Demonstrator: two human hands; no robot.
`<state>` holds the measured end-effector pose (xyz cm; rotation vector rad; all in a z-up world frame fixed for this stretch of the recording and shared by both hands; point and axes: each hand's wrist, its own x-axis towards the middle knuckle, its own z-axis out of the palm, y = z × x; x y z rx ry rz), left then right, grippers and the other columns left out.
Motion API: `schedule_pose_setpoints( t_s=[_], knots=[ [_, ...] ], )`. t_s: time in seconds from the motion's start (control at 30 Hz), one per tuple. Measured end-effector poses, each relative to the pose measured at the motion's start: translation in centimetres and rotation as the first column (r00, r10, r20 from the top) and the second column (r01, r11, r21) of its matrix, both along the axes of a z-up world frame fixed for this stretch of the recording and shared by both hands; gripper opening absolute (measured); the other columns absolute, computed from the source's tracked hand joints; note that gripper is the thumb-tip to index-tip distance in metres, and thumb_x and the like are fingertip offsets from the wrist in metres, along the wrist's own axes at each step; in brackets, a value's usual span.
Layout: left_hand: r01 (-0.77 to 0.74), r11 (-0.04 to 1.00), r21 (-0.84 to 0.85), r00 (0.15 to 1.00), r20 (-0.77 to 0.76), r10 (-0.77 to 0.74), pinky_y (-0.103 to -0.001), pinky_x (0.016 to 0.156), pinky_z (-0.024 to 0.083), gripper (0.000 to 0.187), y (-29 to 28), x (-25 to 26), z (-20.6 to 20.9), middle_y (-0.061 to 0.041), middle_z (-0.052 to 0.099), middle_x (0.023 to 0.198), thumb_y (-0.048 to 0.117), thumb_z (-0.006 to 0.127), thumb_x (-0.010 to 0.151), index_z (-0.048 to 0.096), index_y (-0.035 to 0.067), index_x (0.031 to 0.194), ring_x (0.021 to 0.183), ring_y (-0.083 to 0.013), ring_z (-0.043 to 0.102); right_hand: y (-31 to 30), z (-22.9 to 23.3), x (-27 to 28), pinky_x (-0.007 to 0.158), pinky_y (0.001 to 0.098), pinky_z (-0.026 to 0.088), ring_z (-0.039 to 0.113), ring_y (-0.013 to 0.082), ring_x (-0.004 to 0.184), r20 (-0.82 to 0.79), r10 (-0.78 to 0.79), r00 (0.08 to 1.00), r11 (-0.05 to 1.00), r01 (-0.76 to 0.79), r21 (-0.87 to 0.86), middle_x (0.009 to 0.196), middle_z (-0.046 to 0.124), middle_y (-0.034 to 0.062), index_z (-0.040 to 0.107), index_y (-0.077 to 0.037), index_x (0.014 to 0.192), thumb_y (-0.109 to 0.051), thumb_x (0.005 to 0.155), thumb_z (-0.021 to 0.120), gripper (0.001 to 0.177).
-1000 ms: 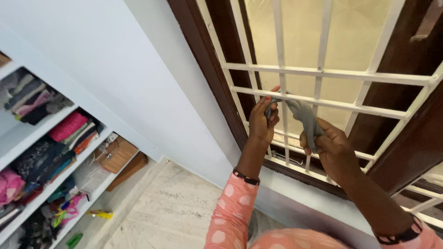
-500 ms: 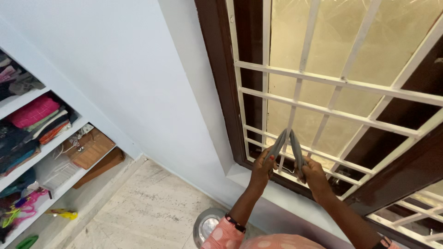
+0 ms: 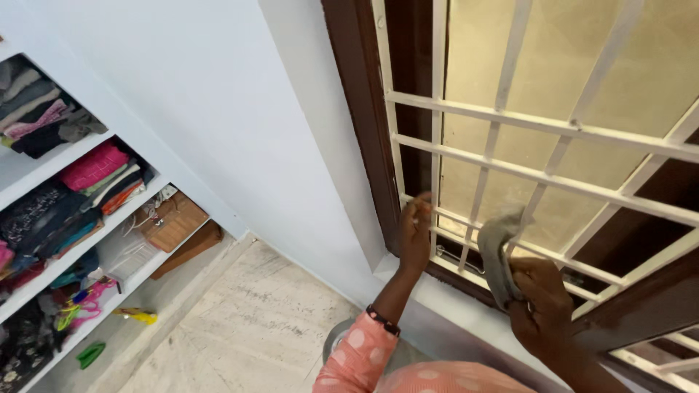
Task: The person cleans the metal bars of a window grill using a grey cloth, wiping individual bars and joints by hand.
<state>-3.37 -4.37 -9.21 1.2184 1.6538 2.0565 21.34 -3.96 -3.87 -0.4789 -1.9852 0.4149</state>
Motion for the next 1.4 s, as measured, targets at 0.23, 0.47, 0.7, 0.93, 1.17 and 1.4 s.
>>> schedule_pose_setpoints(
  t_s=[0.23,0.47,0.7,0.93,1.17,1.4],
  knots=[
    [0.356,0.935,0.001,0.883,0.327,-0.337,-0.034,0.120,0.033,0.066,3.7,-4.3,3.3,-0.011,0.054,0.150,0.056,0.037,0.107,0.046,0.009,0.152,0.143,-0.0216,0.048,3.9,1.4,-8.4,0.111,0.0426,0.042,0.053,0.0341,0.135,-0.083,0.292,0.953,0.928,-0.303,-0.218,0.144,0.058,0.0255,0.062,0.011,0.126,0.006,0.079,0.053,0.048],
    [0.494,0.869,0.036,0.769,0.447,-0.456,-0.037,0.098,0.051,0.059,6.0,-6.8,2.6,-0.009,0.068,0.125,0.048,0.045,0.108,0.054,0.005,0.147,0.111,-0.0202,0.064,7.7,-1.1,-17.3,0.097,0.0326,0.050,0.061,0.0159,0.105,-0.477,0.207,0.854,0.431,-0.517,-0.740,0.116,0.064,0.0098,0.050,-0.003,0.143,-0.003,0.094,0.048,0.049],
    [0.435,0.899,0.052,0.753,0.527,-0.395,-0.032,0.095,0.053,0.039,7.0,-7.0,0.3,-0.006,0.067,0.121,0.019,0.065,0.100,0.054,0.008,0.135,0.107,-0.0152,0.066,9.3,-0.9,-18.1,0.096,0.0329,0.050,0.061,0.0162,0.103,-0.611,0.161,0.775,0.334,-0.626,-0.705,0.114,0.065,0.0091,0.052,-0.002,0.138,-0.003,0.093,0.047,0.045],
    [0.476,0.876,-0.075,0.873,0.157,-0.461,-0.033,0.097,0.051,0.035,6.5,-8.2,0.5,-0.012,0.070,0.122,0.013,0.054,0.102,0.065,0.001,0.134,0.110,-0.0212,0.066,6.0,1.7,-17.1,0.101,0.0319,0.049,0.061,0.0170,0.114,-0.446,0.097,0.890,0.655,-0.395,-0.645,0.126,0.060,0.0072,0.035,-0.006,0.152,0.001,0.088,0.046,0.065],
    [-0.041,0.967,-0.252,0.833,-0.543,-0.107,-0.046,0.080,0.055,0.032,3.7,-6.7,3.4,-0.020,0.062,0.113,0.013,0.061,0.090,0.061,0.003,0.121,0.094,-0.0360,0.067,2.0,-0.8,-14.8,0.083,0.0422,0.055,0.069,0.0370,0.092,0.059,-0.138,0.989,0.989,0.141,-0.045,0.109,0.068,0.0242,0.052,-0.008,0.151,0.010,0.083,0.052,0.071],
    [0.060,0.978,-0.202,0.882,-0.447,-0.147,-0.047,0.079,0.055,0.018,1.9,-6.2,7.0,-0.019,0.069,0.097,0.017,0.062,0.092,0.060,0.005,0.106,0.090,-0.0385,0.070,1.5,-2.6,-14.2,0.070,0.0461,0.052,0.065,0.0360,0.075,0.087,-0.228,0.970,0.966,0.236,-0.107,0.087,0.065,0.0207,0.059,-0.013,0.143,0.012,0.083,0.054,0.065]
  ],
)
